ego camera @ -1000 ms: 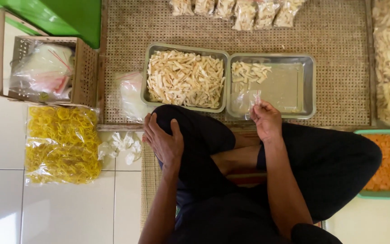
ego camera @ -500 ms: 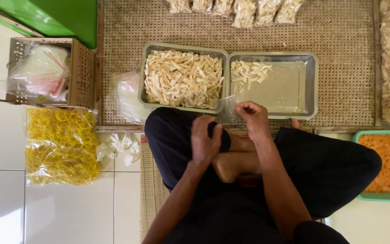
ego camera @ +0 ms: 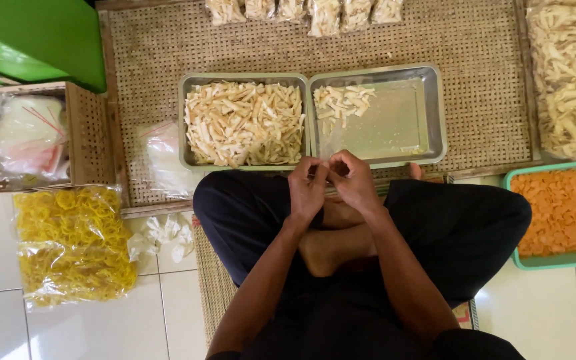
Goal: The person sits cross-legged on a mat and packs shredded dried food from a metal tray into small clear plastic bags. They fill each bag by hand, then seal it and place it aside with other completed packages.
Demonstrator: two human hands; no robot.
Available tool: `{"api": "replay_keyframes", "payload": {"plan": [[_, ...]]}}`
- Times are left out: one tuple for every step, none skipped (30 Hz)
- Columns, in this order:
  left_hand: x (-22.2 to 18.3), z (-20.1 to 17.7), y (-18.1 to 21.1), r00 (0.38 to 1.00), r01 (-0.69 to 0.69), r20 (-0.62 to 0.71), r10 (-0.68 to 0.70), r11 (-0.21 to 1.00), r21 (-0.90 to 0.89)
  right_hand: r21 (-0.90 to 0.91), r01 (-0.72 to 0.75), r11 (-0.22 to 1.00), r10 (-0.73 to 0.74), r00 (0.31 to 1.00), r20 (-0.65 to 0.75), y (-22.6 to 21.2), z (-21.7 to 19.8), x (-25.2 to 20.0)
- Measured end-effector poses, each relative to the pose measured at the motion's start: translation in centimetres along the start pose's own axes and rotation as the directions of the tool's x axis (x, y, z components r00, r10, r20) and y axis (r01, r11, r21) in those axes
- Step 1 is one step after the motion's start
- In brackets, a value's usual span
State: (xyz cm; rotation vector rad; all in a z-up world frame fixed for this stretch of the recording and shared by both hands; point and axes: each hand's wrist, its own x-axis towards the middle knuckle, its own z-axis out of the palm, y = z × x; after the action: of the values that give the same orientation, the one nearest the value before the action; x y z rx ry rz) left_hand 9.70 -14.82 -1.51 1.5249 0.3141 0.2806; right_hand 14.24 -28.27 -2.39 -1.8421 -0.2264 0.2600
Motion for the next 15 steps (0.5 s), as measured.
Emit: {"api": "replay_keyframes", "payload": {"plan": [[0.1,-0.1,-0.3,1.000,-0.002,0.001,0.002,1.000,-0.001,-0.001,0.002,1.000,-0.002,1.000,-0.001,-0.6,-0.1,0.2],[0.2,-0.1,-0.6,1.000,0.008,0.014,-0.008,1.000,0.007,-0.028,-0.021,0.999,0.022,0.999,0.038,-1.1,-0.3,0.3],[0.2,-0.3,-0.8,0.999,0.018,0.029,-0.019,1.000,0.017,-0.053,-0.044,0.998,0.048,0.996,0.076,-1.7,-0.3,0.4],[0.6,-0.4,-0.9,0.999,0.017,0.031,-0.018,1.000,0.018,-0.053,-0.044,0.998,0.047,0.996,0.073,-1.1,-0.5,0.7],[0.8,-0.5,-1.0,0.999,-0.001,0.047,0.000,1.000,0.025,-0.094,-0.045,0.995,0.053,0.994,0.094,-0.5,-0.5,0.9],[1.1,-0.7,-1.1,0.998,-0.020,0.063,0.018,0.999,0.032,-0.136,-0.045,0.990,0.060,0.992,0.114,0.1,-0.6,1.1],[1.4,-0.8,-1.3,0.998,-0.020,0.067,0.018,0.999,0.031,-0.136,-0.046,0.990,0.061,0.992,0.109,0.6,-0.5,1.3],[1.7,-0.9,-1.5,0.996,-0.041,0.084,0.036,0.998,0.051,-0.178,-0.037,0.983,0.058,0.992,0.112,1.0,-0.4,1.6],[1.8,-1.1,-1.8,0.994,-0.059,0.101,0.052,0.996,0.069,-0.222,-0.031,0.975,0.058,0.992,0.116,1.5,-0.3,1.7],[1.8,-1.3,-2.2,0.993,-0.057,0.105,0.050,0.996,0.066,-0.225,-0.034,0.974,0.061,0.992,0.112,1.2,-0.2,1.6],[1.8,-1.5,-2.7,0.994,-0.045,0.105,0.039,0.997,0.059,-0.313,-0.020,0.950,0.057,0.992,0.109,0.9,0.0,1.7],[1.9,-1.7,-3.2,0.994,-0.033,0.105,0.028,0.998,0.052,-0.399,-0.006,0.917,0.052,0.993,0.107,0.6,0.2,1.7],[1.9,-1.8,-3.2,0.994,-0.035,0.103,0.030,0.998,0.050,-0.401,-0.004,0.916,0.051,0.993,0.107,0.4,0.5,1.6],[2.0,-2.0,-3.2,0.994,-0.037,0.101,0.035,0.999,0.025,-0.408,0.018,0.913,0.022,0.995,0.093,0.2,0.7,1.6],[1.8,-2.2,-3.3,0.995,-0.037,0.097,0.037,0.999,0.003,-0.413,0.038,0.910,-0.005,0.997,0.082,0.1,1.0,1.4]]}}
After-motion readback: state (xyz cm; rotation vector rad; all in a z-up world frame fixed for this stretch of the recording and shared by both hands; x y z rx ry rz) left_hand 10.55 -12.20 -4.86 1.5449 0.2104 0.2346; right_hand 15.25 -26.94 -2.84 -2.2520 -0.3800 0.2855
